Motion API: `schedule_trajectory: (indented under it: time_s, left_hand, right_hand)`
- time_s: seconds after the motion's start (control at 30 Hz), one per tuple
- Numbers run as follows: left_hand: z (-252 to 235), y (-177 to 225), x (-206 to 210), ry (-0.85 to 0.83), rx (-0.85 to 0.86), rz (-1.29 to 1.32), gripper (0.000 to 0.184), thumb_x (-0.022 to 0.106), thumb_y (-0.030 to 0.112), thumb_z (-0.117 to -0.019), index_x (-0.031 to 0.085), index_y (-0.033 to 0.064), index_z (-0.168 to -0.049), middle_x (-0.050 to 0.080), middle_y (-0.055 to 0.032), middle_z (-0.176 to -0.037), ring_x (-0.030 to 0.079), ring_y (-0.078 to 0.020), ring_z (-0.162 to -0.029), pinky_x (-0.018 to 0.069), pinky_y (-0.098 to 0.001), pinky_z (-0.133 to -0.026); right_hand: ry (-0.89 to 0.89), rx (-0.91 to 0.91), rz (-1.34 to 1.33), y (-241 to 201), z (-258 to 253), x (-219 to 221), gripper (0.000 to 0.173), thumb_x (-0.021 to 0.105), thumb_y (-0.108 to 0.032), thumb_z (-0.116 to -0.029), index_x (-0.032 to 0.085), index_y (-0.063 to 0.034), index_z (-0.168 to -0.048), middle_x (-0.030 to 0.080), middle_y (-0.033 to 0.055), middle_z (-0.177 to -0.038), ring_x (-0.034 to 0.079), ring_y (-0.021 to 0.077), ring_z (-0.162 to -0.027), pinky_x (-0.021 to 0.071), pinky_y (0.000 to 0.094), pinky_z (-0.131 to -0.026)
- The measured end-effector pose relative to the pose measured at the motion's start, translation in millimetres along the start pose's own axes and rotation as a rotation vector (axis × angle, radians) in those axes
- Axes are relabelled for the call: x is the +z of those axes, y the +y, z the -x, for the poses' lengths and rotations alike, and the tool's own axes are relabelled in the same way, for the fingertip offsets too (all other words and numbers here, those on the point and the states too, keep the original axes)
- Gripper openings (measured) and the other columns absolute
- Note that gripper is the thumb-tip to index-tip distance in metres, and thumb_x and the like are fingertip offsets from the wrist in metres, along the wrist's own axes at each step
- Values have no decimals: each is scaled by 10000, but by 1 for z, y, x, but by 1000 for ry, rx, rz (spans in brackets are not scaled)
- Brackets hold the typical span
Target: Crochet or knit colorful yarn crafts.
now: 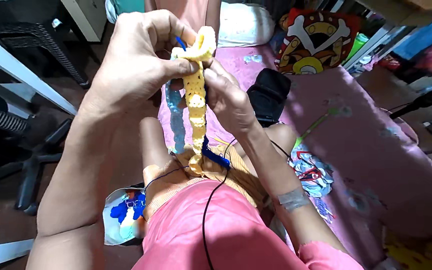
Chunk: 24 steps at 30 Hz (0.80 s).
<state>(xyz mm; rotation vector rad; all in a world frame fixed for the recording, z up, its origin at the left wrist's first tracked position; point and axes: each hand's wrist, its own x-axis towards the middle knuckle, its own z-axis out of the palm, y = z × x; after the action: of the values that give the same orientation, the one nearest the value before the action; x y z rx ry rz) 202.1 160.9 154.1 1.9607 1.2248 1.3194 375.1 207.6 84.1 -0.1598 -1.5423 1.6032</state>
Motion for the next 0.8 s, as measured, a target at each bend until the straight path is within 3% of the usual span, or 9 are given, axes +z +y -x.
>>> schedule_trajectory:
  time_s: [0.07,0.2,0.33,0.4,0.47,0.53,0.6,0.73,0.8]
  left_hand:
    - [-2,2,-5,-40,-11,85,387,717,-6,-805,621,100,-1165,694,85,-973,686,-4,-855,599,-174,-753]
    - [-1,0,-10,-39,-42,167,387,714,-18,-817,649,91,-1182,715,48,-1007,702,-48,-918,607,-206,-809]
    - [2,-8,-15,-103,53,305,540,699,-31,-808,575,93,-1319,693,75,-999,700,-52,-895,617,-211,-782]
    - [3,-14,-18,-141,68,390,633,690,-51,-786,537,88,-1384,703,69,-1025,705,-63,-912,621,-227,-797]
    - [7,-20,-21,-145,61,428,630,689,-61,-783,547,88,-1379,718,45,-1094,709,-80,-951,617,-244,-829]
    - [11,-22,-23,-140,45,386,597,689,-62,-796,568,92,-1361,716,50,-1140,709,-75,-983,618,-237,-835]
    - [13,-20,-24,-119,41,288,567,700,-45,-795,591,98,-1332,712,75,-1124,702,-52,-987,612,-213,-832]
    - [15,0,-21,-67,-10,90,463,702,-38,-798,633,83,-1240,697,91,-1002,680,-1,-907,593,-163,-794]
    - [16,17,-15,16,-103,-49,248,705,18,-802,671,143,-1014,676,133,-851,654,55,-773,570,-125,-696]
  right_hand:
    - [-45,22,-6,-10,3,0,402,518,-103,-936,434,1,-1315,633,97,-1127,675,132,-952,591,324,-841]
    - [-71,76,-15,-15,24,-6,420,419,145,-923,443,54,-1332,631,198,-1112,684,204,-861,593,330,-747]
    - [-25,58,147,-21,-4,8,403,487,111,-869,490,47,-1267,632,135,-1112,682,135,-812,609,298,-707]
    - [21,22,378,-26,12,14,390,480,105,-918,523,26,-1297,666,156,-988,647,161,-645,565,282,-529]
    - [82,-27,716,-30,24,23,416,501,62,-890,556,-35,-1291,669,100,-836,569,163,-512,464,288,-407]
    - [88,-60,889,-29,25,28,417,518,41,-874,564,-48,-1279,661,70,-808,567,162,-521,458,310,-420]
    - [53,-35,854,-26,19,26,417,502,58,-887,563,-35,-1289,674,87,-879,612,173,-607,503,323,-491]
    - [-64,97,291,-21,17,8,351,448,106,-937,512,45,-1277,659,177,-1021,684,205,-768,598,320,-647]
    - [-118,138,178,-26,11,4,318,458,75,-972,500,64,-1287,655,168,-1045,691,200,-817,606,322,-711]
